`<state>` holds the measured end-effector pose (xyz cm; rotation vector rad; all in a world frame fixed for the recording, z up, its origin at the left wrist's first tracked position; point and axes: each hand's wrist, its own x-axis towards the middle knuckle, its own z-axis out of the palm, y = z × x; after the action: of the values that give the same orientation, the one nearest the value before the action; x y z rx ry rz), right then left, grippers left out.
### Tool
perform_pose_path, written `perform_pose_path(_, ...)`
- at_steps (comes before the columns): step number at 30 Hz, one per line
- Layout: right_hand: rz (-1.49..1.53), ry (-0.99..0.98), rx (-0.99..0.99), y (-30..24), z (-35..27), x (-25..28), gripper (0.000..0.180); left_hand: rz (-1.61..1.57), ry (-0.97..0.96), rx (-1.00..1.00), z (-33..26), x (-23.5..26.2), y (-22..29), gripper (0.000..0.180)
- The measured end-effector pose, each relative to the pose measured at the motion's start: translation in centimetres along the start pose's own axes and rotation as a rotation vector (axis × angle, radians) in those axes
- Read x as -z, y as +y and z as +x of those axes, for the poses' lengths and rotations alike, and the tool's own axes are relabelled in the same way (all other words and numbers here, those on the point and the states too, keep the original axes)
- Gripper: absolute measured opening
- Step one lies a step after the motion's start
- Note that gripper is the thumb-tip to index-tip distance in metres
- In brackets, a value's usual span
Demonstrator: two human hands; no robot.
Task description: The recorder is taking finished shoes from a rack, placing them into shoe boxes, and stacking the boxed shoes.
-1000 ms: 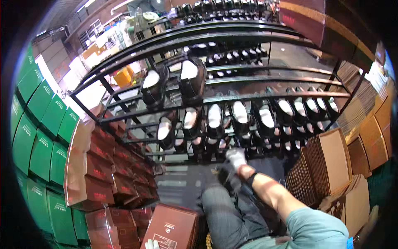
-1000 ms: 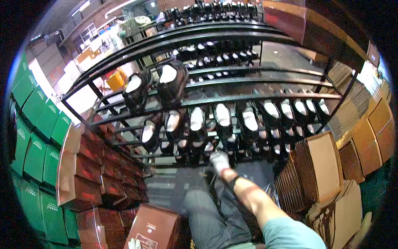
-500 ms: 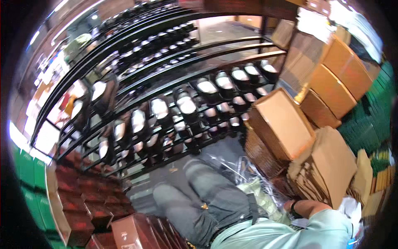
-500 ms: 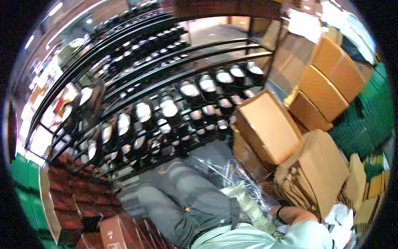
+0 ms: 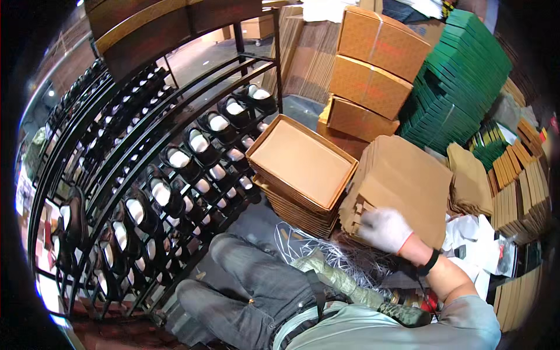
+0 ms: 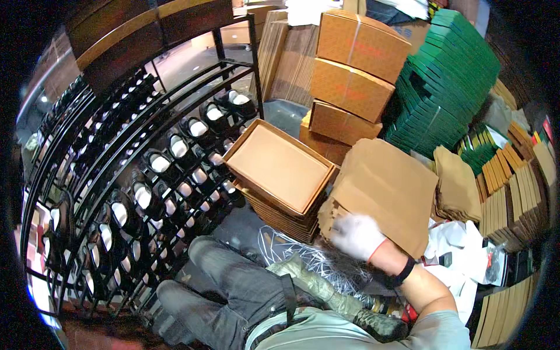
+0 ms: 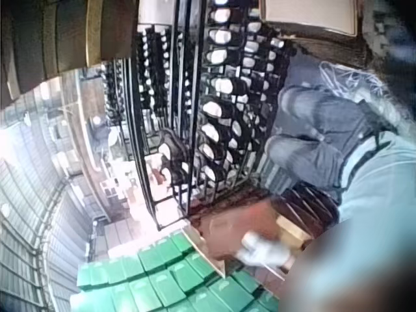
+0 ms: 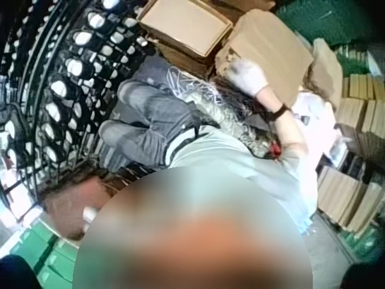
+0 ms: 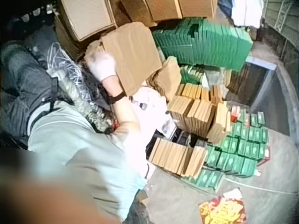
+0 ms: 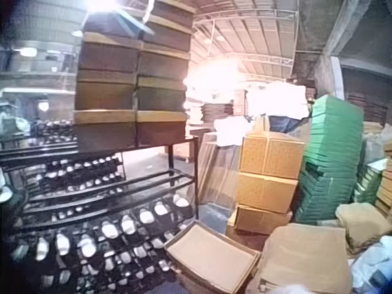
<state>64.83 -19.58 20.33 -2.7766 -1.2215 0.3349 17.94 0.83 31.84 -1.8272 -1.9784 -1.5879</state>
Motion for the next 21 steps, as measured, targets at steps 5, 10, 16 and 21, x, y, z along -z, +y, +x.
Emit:
perform_pose_path(5,-0.178,0.123,-0.113,7.4,2.8,1.3,0.03,-0.159,-0.959,-0.809,-5.6,-7.0,-1.1,0.013)
perform_pose_path(10,0.005,0.145,-0.149,10.1,4.6,2.8,0.028,-0.147,-1.426,-0.782,-13.1,-10.6,-6.0,0.022)
perform_pose_path(16,0.679,0.112,-0.375,11.9,5.3,5.8,0.013,-0.285,-1.304,-0.691,-10.2,-11.8,-3.9,0.046)
perform_pose_path(21,1.218,-0.039,-0.359,6.1,6.8,8.8,0.009,-0.717,-1.33,-0.582,-6.2,-14.0,4.7,0.058)
